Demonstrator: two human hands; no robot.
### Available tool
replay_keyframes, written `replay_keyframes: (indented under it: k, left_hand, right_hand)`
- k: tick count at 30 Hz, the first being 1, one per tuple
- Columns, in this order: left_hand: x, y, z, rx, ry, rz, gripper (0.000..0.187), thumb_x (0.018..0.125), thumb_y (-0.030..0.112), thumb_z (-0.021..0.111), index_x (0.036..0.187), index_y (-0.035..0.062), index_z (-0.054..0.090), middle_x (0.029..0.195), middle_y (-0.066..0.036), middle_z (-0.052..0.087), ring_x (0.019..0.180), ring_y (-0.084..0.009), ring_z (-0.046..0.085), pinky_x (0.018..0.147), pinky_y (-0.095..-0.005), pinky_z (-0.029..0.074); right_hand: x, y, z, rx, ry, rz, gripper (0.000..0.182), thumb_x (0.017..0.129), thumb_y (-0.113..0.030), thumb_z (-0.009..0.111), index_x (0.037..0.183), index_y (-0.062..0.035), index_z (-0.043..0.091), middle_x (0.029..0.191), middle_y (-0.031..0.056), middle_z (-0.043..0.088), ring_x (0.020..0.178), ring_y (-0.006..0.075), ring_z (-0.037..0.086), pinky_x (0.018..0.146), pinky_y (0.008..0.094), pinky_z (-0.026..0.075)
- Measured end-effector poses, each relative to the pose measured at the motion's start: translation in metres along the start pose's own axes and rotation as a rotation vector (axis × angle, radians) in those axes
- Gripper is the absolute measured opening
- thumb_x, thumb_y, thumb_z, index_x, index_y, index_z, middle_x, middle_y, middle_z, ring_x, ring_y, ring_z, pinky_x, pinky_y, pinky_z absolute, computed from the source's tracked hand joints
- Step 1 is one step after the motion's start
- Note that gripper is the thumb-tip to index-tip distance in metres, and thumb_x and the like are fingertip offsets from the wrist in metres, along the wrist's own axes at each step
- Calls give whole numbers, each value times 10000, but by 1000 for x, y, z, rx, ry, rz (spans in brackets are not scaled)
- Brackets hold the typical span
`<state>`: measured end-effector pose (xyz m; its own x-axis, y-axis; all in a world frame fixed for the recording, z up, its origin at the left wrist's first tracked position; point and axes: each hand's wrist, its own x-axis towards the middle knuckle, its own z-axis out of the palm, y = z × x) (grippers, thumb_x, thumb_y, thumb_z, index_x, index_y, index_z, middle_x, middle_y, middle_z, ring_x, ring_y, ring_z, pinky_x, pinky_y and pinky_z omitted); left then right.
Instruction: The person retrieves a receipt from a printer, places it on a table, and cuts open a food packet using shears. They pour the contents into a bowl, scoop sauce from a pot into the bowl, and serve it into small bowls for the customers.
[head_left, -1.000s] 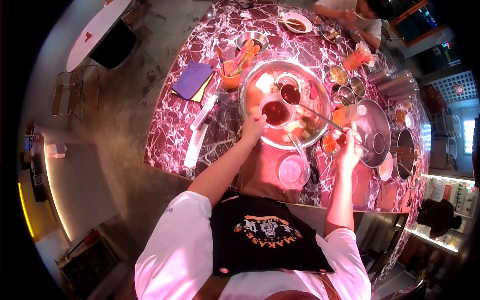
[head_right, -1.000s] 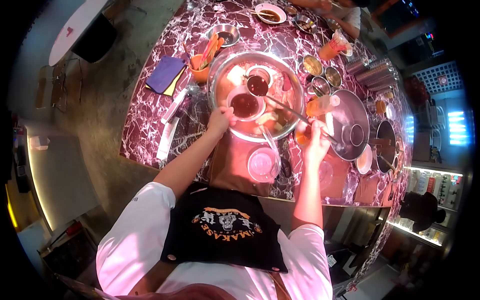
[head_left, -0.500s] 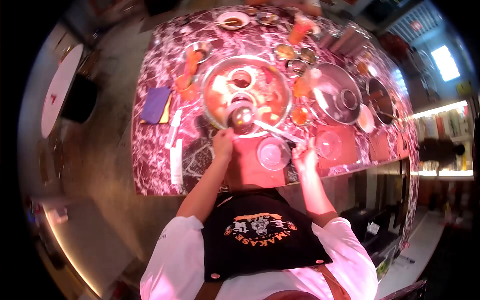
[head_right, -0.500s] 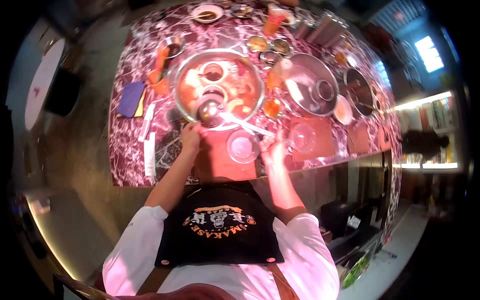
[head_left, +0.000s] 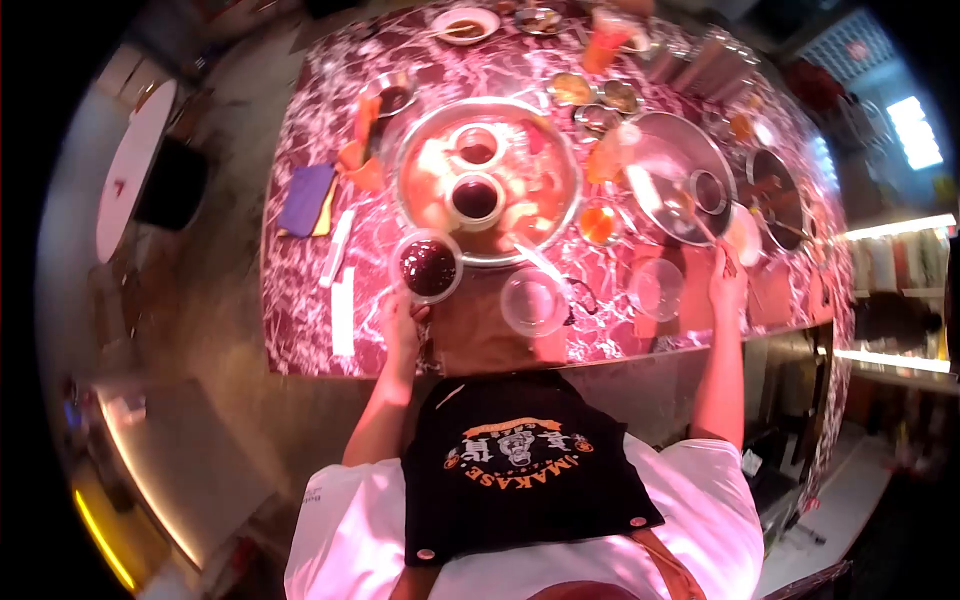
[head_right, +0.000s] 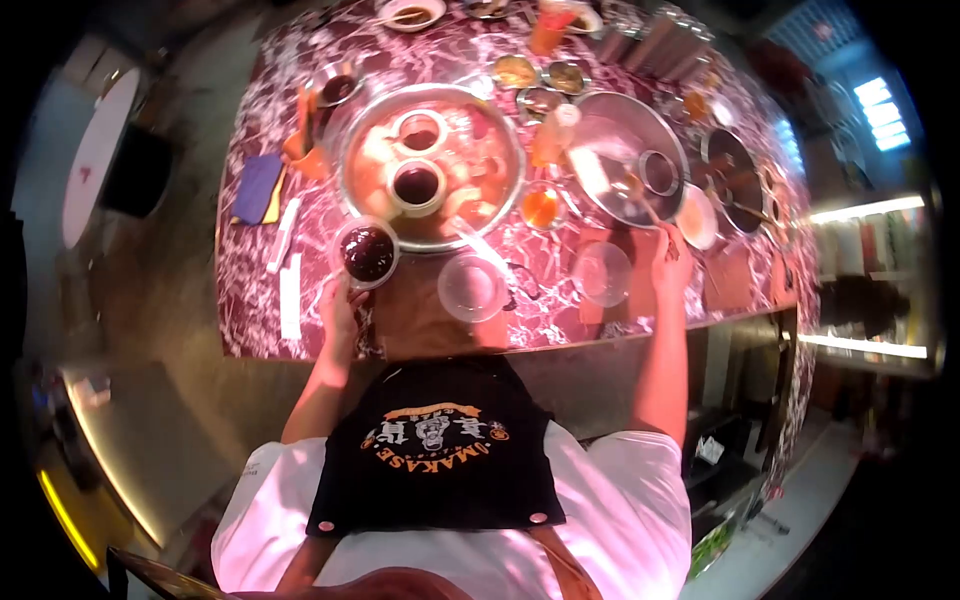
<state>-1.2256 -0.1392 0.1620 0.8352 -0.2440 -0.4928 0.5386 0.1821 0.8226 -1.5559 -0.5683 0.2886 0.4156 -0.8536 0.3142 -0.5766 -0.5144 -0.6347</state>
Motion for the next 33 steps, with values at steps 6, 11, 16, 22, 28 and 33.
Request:
replay_keyframes:
  k: [6, 11, 16, 22, 28, 33]
  left_hand:
    - [-23, -2, -24, 26, 223, 70, 218, 937, 175, 528, 745, 72, 533, 656, -2, 504, 550, -110, 531, 544, -239, 493]
    - [-14, -28, -56, -40, 186, 69, 173, 941, 177, 511, 818, 59, 545, 763, -52, 592, 684, -150, 594, 658, -293, 531]
    - [-5, -33, -62, -38, 180, 26, 197, 947, 197, 505, 809, 59, 537, 767, -48, 592, 700, -140, 595, 655, -285, 532]
    - [-7, -25, -68, 32, 86, -43, 228, 943, 261, 519, 881, 41, 509, 837, -57, 563, 708, -138, 610, 552, -232, 516]
    - [-28, -30, -107, 144, -25, -73, 291, 967, 303, 462, 892, 24, 497, 797, -63, 559, 632, -133, 589, 505, -224, 474]
    - [-51, -37, -151, 282, -29, -53, 263, 977, 280, 446, 899, 39, 519, 801, -52, 598, 659, -121, 606, 537, -236, 476]
  right_hand:
    - [19, 35, 24, -232, -226, -102, 208, 900, -141, 526, 1074, -61, 607, 1008, 168, 639, 951, 328, 608, 820, 364, 473]
    - [1, 25, -1, -129, -218, -142, 237, 880, -31, 526, 1102, -49, 607, 983, 143, 639, 936, 247, 618, 829, 312, 467]
    - [-38, -32, -29, -230, 23, -312, 244, 895, -9, 503, 1120, -10, 598, 1014, 138, 628, 944, 252, 612, 858, 307, 468]
    - [-83, -108, 15, 178, 85, -80, 228, 937, -75, 488, 1114, 0, 610, 1074, 98, 631, 952, 168, 607, 837, 279, 480]
    - [-85, -108, 158, 622, -80, 215, 204, 953, -120, 488, 1070, 16, 586, 908, 78, 638, 773, 137, 626, 722, 250, 517]
    - [-80, -90, 204, 791, -30, 383, 204, 960, -140, 474, 1073, 14, 544, 828, 92, 624, 678, 141, 618, 624, 248, 529]
